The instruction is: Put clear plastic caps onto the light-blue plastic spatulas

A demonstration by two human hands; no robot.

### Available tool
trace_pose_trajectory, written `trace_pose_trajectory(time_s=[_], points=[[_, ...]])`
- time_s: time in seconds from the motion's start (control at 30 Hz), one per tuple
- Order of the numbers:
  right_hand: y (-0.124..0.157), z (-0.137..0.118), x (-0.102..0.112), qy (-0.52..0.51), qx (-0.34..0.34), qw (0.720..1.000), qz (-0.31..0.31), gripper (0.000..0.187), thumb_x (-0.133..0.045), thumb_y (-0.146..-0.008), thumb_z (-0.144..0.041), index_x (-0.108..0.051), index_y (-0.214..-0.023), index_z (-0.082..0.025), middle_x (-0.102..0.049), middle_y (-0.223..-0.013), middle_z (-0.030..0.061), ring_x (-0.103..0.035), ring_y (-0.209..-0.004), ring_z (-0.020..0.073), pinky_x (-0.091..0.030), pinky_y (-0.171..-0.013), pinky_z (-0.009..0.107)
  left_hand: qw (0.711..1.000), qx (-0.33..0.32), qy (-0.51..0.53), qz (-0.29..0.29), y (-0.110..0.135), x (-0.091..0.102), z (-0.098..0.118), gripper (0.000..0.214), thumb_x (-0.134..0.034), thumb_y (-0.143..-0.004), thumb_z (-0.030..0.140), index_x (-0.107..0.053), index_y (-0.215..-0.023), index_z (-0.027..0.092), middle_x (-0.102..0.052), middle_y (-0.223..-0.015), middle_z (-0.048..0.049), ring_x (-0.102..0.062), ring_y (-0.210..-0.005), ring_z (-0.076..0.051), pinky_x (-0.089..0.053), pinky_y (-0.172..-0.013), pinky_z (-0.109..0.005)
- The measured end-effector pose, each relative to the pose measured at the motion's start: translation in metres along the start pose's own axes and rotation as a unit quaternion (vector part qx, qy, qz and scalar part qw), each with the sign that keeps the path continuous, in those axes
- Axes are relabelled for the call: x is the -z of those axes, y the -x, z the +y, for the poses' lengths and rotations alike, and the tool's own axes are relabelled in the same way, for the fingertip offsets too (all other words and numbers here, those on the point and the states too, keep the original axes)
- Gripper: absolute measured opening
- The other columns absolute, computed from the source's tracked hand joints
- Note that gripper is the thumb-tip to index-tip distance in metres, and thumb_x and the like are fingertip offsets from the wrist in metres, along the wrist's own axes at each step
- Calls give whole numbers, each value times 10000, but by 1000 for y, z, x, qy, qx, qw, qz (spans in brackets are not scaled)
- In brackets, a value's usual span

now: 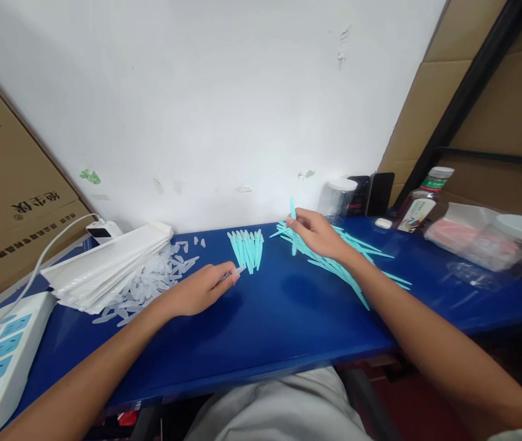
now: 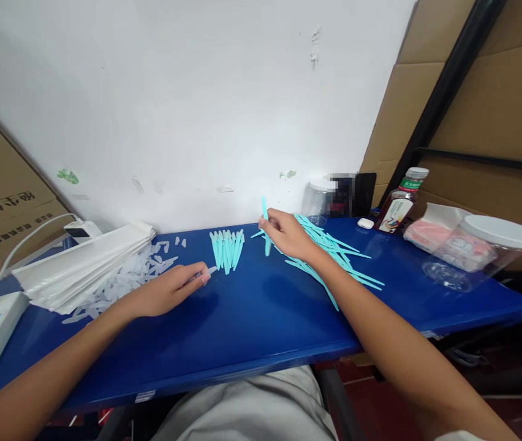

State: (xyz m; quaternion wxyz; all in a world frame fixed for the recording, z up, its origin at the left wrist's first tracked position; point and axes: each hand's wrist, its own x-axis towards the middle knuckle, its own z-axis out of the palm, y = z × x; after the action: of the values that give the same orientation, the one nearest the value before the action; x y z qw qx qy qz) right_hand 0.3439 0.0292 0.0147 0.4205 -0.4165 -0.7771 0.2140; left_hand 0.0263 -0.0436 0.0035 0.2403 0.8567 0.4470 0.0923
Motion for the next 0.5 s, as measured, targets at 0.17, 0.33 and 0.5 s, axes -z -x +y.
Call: trace_pose_trajectory(time_s=[0.17, 0.33, 0.5], points=[[11, -28, -26, -312, -115, 940, -79, 302, -595, -981, -472, -604, -867, -192, -272, -565, -95, -228, -457, 82, -184, -456, 242, 998, -16, 15, 58, -6, -11, 8, 369, -329, -1103, 506, -453, -905, 220, -409, -642, 61, -397, -569, -134, -275, -601, -291], [16, -35, -40, -375, -98, 917, -90, 334, -642, -971, -506, -632, -975, -172, -545, -643, -38, -296, -428, 57, -206, -409, 226, 996, -43, -43, 67, -8, -19, 8, 340, -353, -1111, 468, -465, -907, 220, -406, -615, 63, -414, -554, -140, -243, -604, -297], [15, -31, -40, -350, -76, 929, -95, 402, -626, -981, -560, -636, -1024, -161, -615, -691, -18, -330, -405, 45, -242, -392, 221, 992, -61, -79, 75, -7, -21, 4, 346, -368, -1112, 466, -487, -901, 220, -411, -618, 58, -421, -554, -143, -235, -602, -298]])
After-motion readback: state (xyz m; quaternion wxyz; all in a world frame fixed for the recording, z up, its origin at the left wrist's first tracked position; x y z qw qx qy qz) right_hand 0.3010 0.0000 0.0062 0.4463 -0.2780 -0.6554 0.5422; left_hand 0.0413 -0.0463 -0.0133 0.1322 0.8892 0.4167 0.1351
